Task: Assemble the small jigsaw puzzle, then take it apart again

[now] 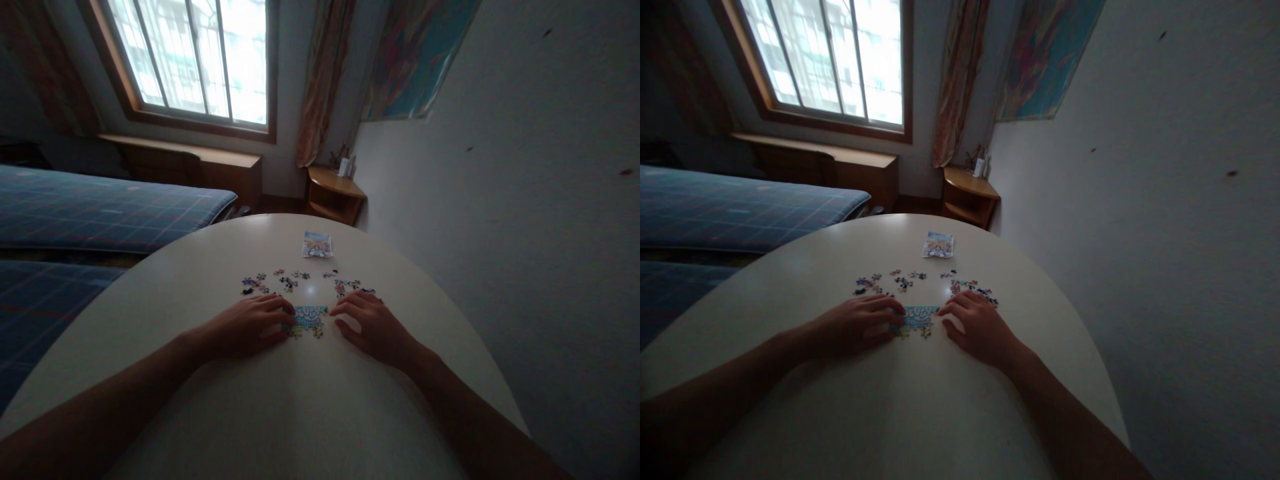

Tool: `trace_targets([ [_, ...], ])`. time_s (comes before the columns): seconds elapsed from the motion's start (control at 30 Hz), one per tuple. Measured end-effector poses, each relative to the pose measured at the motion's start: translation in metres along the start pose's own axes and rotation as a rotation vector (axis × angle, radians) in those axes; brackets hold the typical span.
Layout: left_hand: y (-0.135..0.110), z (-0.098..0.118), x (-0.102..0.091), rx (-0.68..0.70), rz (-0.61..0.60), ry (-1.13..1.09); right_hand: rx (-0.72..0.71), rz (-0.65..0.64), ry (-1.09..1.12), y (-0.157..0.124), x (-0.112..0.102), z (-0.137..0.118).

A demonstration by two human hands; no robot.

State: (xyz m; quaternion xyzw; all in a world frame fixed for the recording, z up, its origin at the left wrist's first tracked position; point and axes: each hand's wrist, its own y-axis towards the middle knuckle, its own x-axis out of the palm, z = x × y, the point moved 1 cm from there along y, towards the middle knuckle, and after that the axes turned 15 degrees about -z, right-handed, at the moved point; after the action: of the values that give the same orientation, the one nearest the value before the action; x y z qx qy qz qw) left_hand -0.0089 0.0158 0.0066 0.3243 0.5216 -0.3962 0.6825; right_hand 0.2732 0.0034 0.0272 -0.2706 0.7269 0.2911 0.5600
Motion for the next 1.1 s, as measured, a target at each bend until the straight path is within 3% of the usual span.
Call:
trace_targets([
  [0.13, 0.0, 0.0, 0.0, 0.011, 0.002, 0.0, 0.154, 0.102, 0.022, 0.001, 0.004, 0.026],
  [0.27, 0.0, 0.001, 0.001, 0.004, 0.014, -0.009, 0.195, 0.084, 0.083, 0.003, 0.014, 0.04],
  [0.77, 0.001, 0.001, 0.001, 0.026, 0.005, -0.039, 0.174, 0.021, 0.158, 0.004, 0.018, 0.041],
  [0.87, 0.001, 0.0, -0.003, 0.038, 0.053, -0.036, 0.178, 0.02, 0.168, 0.004, 0.018, 0.04],
  [1.0, 0.0, -0.009, -0.004, -0.075, 0.198, 0.017, 0.187, 0.023, 0.165, 0.004, 0.017, 0.039],
  [1.1, 0.001, -0.018, 0.001, -0.189, 0.194, 0.053, 0.198, 0.019, 0.154, 0.004, 0.018, 0.039],
])
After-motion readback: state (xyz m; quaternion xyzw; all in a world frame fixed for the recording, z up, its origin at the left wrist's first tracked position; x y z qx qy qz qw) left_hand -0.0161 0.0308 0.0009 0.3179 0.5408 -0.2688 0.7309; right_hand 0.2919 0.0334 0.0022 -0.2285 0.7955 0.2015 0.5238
